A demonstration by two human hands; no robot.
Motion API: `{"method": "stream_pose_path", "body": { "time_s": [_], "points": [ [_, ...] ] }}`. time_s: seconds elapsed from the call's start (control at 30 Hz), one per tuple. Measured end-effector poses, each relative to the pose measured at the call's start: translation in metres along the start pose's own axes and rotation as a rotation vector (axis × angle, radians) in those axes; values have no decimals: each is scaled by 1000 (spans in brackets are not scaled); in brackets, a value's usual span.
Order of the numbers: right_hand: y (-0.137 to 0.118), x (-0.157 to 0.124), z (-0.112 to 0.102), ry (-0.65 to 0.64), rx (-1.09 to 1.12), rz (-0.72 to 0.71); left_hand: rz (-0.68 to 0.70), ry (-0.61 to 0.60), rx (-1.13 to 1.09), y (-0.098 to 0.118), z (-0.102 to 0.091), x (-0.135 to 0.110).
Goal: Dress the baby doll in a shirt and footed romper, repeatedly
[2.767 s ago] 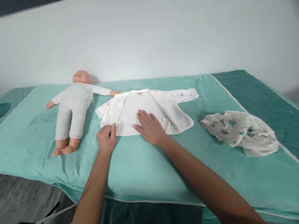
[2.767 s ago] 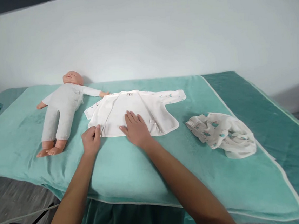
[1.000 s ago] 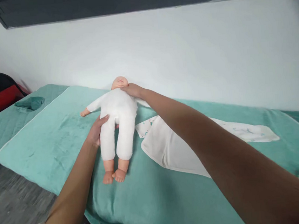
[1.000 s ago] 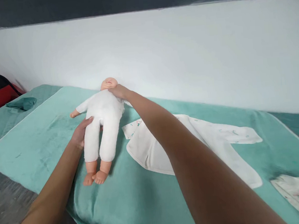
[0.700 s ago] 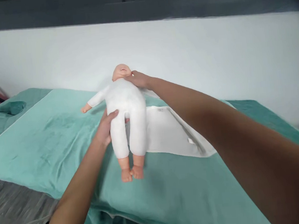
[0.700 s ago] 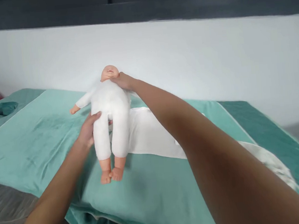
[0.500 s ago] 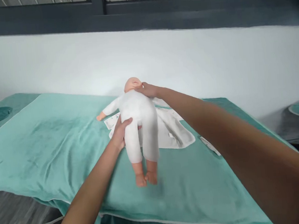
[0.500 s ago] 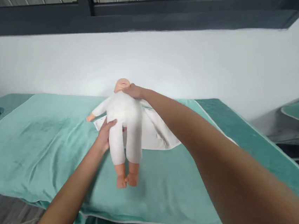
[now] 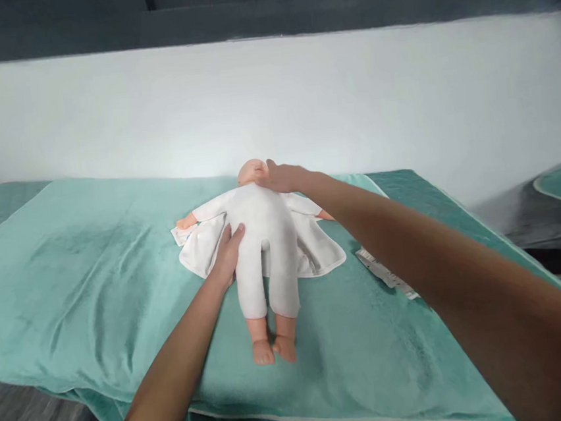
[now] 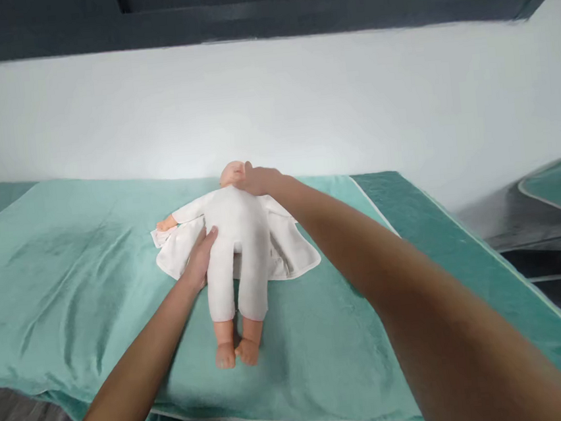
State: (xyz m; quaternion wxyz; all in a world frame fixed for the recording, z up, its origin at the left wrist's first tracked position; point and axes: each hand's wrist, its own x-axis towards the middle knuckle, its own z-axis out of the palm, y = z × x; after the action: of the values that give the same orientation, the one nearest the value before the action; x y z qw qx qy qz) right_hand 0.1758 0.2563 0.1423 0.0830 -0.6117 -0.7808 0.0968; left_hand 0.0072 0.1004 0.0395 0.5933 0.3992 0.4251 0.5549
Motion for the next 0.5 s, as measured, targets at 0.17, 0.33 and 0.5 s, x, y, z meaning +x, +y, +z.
{"method": "stream_pose_path", "body": {
  "time_s": [0.17, 0.33, 0.5],
  "points": [
    [-60, 2, 16, 147, -218, -335, 180, 279, 637, -4, -4, 29],
    [-110, 15, 67, -112, -308, -511, 186, 277, 967, -3, -20, 60],
    [-101, 19, 74, -113, -252, -478, 178, 207, 1266, 1, -28, 74]
  ]
}}
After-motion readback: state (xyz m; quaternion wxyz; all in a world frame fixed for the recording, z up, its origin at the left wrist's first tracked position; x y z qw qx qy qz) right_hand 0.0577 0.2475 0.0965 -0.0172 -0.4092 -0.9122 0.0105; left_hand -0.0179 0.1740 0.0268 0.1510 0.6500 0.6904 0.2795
